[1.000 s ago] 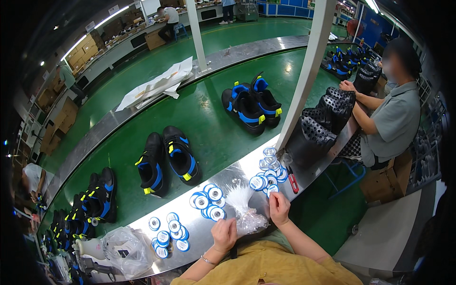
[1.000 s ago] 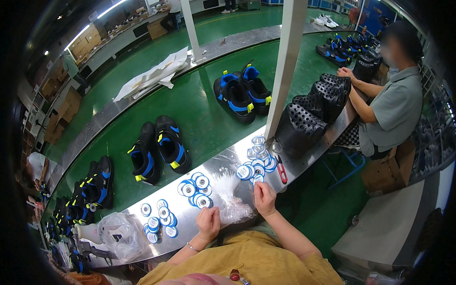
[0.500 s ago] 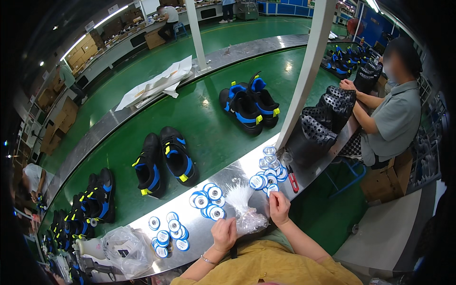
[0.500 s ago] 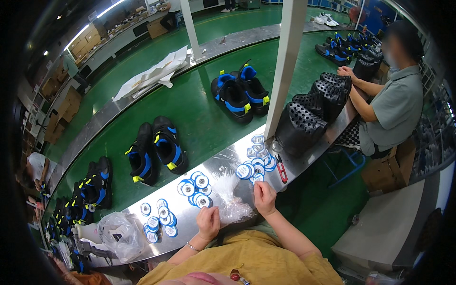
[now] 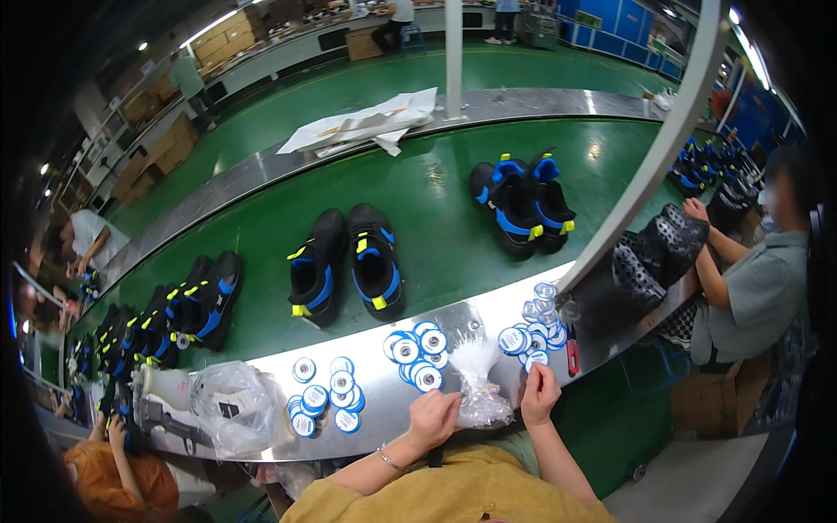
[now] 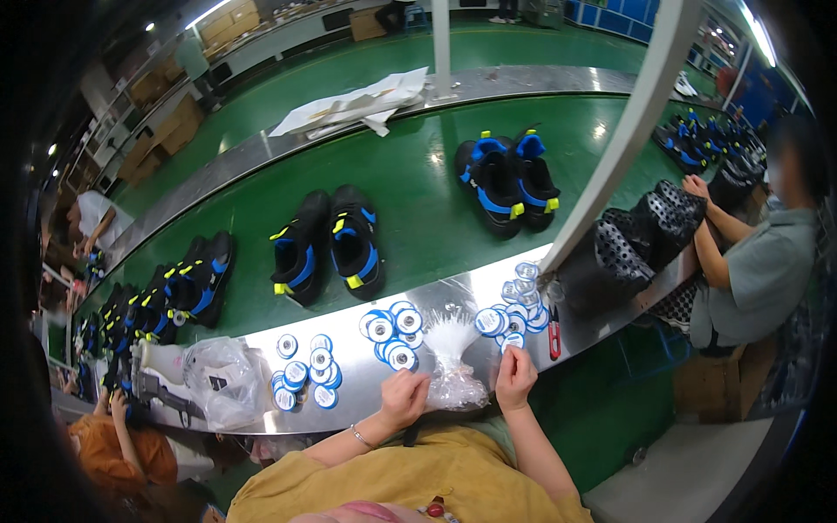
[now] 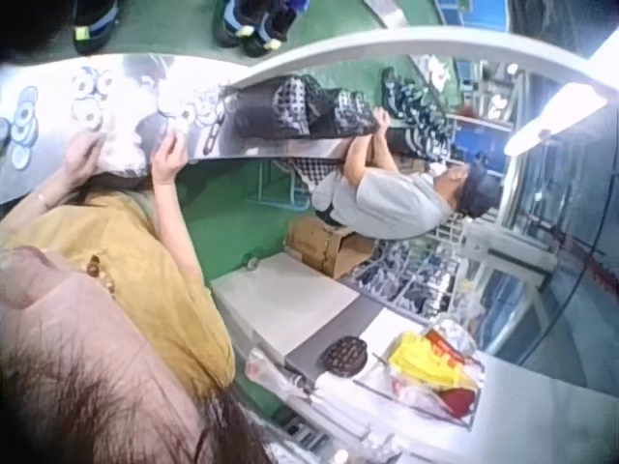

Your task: The person picks small circular labels from a tray and sticks them onto the heel area of black and blue shoes on a conveyor belt. The person repeats this for several shoes, placing each labeled shoe back on the belt.

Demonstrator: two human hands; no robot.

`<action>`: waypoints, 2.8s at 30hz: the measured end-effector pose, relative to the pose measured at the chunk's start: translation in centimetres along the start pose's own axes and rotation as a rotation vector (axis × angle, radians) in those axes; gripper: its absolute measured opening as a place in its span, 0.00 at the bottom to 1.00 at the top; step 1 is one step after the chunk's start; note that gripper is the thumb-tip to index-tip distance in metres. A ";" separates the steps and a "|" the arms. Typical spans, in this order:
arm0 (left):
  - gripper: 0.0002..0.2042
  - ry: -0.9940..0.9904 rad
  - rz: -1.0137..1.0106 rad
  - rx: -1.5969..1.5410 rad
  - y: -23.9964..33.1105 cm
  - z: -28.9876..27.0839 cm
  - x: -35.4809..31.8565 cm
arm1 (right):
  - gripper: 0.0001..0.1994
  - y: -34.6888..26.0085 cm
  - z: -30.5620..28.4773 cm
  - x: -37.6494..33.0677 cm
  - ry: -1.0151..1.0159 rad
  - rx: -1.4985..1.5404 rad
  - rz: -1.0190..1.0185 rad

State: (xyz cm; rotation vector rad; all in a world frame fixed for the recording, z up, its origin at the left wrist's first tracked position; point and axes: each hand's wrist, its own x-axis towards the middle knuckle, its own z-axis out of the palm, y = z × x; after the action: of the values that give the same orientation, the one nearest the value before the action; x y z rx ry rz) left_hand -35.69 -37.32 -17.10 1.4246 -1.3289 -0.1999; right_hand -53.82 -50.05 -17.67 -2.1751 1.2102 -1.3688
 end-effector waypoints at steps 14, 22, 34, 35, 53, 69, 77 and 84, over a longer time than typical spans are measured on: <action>0.11 0.073 0.246 0.042 0.6 -3.7 6.3 | 0.03 2.3 0.9 -1.8 -0.057 0.108 0.202; 0.08 0.026 0.213 0.123 -3.9 -1.4 18.1 | 0.02 0.5 0.6 0.1 -0.020 0.198 0.322; 0.23 -0.395 -0.121 -0.017 -13.1 15.1 27.8 | 0.05 -0.8 -0.1 9.2 -0.126 0.245 0.138; 0.23 -0.445 -0.128 -0.001 -13.6 15.1 27.9 | 0.05 -0.9 0.3 9.6 -0.142 0.266 0.142; 0.09 -0.143 -0.789 -0.478 -13.0 7.2 22.1 | 0.02 3.6 10.4 18.2 -0.521 -0.393 -0.232; 0.07 -0.173 -0.937 -0.782 -12.8 6.5 21.0 | 0.05 1.3 13.4 18.0 -0.685 -0.518 -0.342; 0.05 0.043 -0.809 -0.708 -13.3 4.8 20.0 | 0.07 1.8 12.8 17.6 -0.526 -0.011 -0.096; 0.06 0.033 -0.460 -0.625 -10.0 4.5 21.4 | 0.07 -1.1 13.0 19.3 -0.506 0.310 0.056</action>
State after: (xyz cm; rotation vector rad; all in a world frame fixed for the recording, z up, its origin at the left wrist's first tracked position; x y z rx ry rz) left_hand -25.61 -59.08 -15.22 1.1556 -0.7851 -0.8171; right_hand -38.52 -66.72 -12.03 -2.0658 0.8017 -0.8352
